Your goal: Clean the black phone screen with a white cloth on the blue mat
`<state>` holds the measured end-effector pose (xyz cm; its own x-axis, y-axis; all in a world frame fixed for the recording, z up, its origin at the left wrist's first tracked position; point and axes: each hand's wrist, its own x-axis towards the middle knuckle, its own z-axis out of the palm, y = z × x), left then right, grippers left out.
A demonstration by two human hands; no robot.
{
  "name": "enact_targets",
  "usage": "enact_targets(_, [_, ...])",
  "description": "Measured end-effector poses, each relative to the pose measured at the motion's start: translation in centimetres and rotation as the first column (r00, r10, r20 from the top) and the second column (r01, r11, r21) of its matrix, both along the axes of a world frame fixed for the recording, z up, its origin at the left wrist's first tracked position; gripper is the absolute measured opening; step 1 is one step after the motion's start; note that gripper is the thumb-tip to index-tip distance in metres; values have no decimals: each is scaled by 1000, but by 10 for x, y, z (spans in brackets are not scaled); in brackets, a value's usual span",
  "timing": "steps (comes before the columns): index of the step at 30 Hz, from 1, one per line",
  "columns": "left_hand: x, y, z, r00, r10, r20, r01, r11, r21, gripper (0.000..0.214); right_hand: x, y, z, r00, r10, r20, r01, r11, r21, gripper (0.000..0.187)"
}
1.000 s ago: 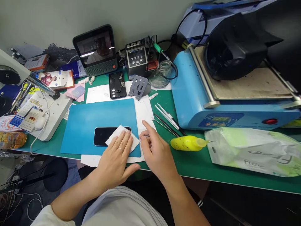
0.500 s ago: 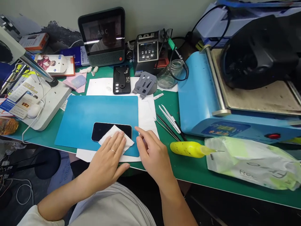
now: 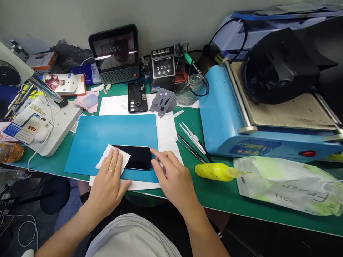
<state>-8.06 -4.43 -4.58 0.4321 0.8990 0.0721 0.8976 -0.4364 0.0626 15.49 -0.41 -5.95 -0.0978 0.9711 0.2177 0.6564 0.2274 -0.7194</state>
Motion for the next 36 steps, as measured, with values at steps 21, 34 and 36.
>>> enact_targets(21, [1,19,1,996,88,-13,-87,995,47,74,3,-1,-4,994,13,-107,-17,999,-38,38])
enact_targets(34, [34,23,-1,997,46,-59,-42,997,62,81,0,0,-3,999,24,38,-26,999,32,45])
enact_targets(36, [49,26,-2,996,46,-74,-42,998,54,83,1,0,-5,999,35,34,-36,999,37,45])
